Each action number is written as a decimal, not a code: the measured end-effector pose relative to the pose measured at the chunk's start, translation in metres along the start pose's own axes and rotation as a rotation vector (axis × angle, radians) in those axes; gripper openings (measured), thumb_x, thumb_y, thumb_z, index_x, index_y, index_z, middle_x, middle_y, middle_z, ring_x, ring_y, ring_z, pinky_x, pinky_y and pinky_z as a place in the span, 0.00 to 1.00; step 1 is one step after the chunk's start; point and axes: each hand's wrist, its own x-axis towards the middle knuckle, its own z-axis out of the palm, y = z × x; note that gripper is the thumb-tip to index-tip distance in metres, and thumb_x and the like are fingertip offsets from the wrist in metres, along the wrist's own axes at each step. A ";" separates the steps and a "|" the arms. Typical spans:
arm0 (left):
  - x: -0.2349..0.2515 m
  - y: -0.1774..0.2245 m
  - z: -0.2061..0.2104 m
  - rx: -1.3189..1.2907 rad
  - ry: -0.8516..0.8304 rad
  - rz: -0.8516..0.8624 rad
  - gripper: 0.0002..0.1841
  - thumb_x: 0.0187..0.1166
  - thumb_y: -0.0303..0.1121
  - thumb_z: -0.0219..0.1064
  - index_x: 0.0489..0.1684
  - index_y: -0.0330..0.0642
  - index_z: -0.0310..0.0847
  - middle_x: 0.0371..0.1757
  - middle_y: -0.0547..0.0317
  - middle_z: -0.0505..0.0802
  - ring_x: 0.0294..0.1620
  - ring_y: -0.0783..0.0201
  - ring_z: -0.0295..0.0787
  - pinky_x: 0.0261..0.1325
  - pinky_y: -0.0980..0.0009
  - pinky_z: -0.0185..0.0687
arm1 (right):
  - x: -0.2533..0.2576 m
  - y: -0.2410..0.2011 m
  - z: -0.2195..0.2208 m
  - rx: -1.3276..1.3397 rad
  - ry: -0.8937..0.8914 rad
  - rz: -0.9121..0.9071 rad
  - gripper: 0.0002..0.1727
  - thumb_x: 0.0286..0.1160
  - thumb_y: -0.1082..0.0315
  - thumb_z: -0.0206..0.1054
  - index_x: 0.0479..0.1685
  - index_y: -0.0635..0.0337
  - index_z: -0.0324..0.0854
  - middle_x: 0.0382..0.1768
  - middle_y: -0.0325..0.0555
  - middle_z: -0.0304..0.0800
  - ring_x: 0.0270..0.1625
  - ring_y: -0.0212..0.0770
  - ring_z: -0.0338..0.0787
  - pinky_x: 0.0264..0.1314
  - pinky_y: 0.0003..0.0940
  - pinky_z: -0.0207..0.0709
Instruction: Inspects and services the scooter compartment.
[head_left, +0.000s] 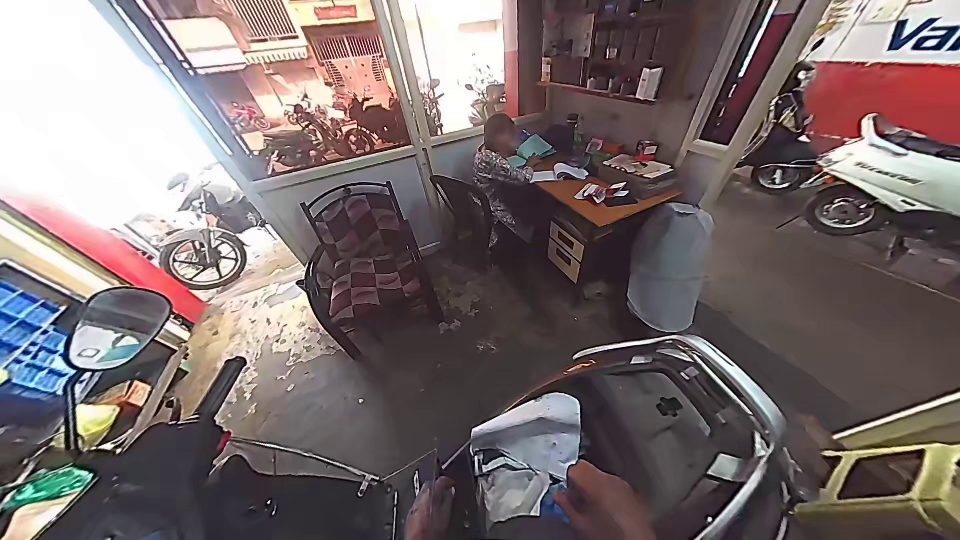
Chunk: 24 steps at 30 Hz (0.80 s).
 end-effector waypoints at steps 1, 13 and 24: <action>-0.001 0.000 0.001 -0.003 -0.006 -0.005 0.20 0.87 0.49 0.56 0.69 0.56 0.85 0.62 0.49 0.93 0.64 0.48 0.90 0.69 0.39 0.80 | -0.001 0.000 0.001 0.003 -0.006 -0.006 0.22 0.80 0.47 0.65 0.28 0.57 0.84 0.31 0.49 0.89 0.34 0.50 0.91 0.33 0.55 0.83; -0.018 0.030 -0.005 0.057 0.017 -0.078 0.20 0.83 0.52 0.59 0.68 0.61 0.85 0.68 0.49 0.90 0.70 0.44 0.85 0.69 0.36 0.78 | 0.089 -0.016 0.098 0.734 -0.646 0.047 0.29 0.81 0.47 0.68 0.67 0.62 0.75 0.44 0.53 0.89 0.36 0.46 0.90 0.43 0.47 0.85; -0.055 0.042 -0.021 -0.674 0.253 -0.118 0.21 0.90 0.38 0.53 0.72 0.34 0.79 0.68 0.36 0.87 0.72 0.44 0.82 0.76 0.44 0.73 | 0.127 -0.091 0.129 0.858 -0.942 0.056 0.32 0.83 0.46 0.65 0.76 0.59 0.69 0.50 0.55 0.90 0.41 0.47 0.92 0.46 0.49 0.87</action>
